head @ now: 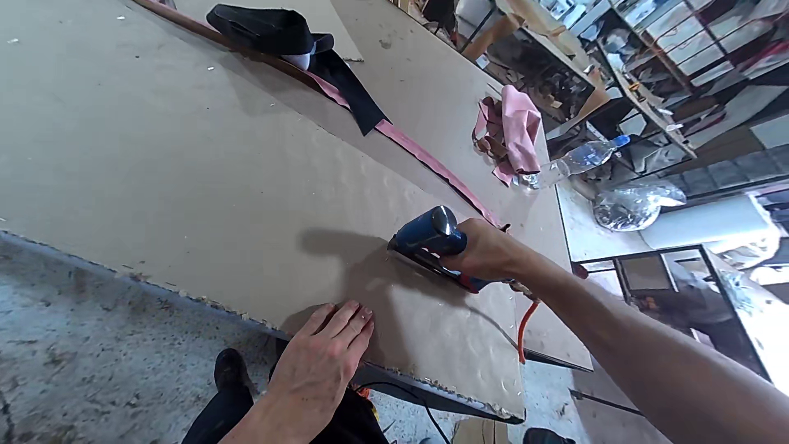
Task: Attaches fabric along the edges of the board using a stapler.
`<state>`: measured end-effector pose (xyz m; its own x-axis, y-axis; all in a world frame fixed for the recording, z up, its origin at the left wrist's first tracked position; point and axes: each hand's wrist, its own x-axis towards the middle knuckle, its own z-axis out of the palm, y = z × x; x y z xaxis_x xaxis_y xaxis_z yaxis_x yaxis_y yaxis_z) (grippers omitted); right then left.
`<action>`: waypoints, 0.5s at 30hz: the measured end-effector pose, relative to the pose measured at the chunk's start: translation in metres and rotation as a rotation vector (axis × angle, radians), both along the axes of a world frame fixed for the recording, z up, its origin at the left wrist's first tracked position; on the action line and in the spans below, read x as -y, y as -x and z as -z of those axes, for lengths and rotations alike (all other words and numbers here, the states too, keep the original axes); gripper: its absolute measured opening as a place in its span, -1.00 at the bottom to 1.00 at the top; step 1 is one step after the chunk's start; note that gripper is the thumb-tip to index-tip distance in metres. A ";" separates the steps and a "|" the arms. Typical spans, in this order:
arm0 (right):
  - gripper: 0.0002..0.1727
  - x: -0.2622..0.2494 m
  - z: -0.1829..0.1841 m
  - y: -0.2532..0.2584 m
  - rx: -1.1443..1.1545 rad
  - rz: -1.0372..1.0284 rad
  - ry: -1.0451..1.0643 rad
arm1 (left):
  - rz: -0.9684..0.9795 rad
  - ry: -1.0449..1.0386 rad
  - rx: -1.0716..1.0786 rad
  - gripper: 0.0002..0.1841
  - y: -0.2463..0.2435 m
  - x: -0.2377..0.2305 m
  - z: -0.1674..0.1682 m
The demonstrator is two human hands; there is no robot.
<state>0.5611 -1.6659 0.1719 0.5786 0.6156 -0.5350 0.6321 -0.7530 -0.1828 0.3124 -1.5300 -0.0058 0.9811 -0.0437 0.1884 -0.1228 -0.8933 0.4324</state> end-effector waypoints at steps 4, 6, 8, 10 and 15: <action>-0.76 0.001 0.001 0.016 0.012 0.031 0.041 | 0.001 0.004 0.001 -0.59 0.004 0.002 0.002; -0.76 0.001 0.002 0.018 0.032 0.026 0.053 | 0.004 0.012 -0.010 -0.59 0.003 0.001 0.001; -0.80 0.005 0.002 0.023 0.042 0.012 0.018 | 0.009 0.028 -0.011 -0.59 0.003 0.000 -0.001; -0.84 0.011 0.000 0.035 0.049 -0.016 -0.025 | 0.010 0.036 0.032 -0.64 0.004 -0.002 0.003; -0.85 0.030 0.004 0.066 -0.079 0.071 0.003 | -0.058 0.077 0.159 -0.75 0.013 0.002 0.012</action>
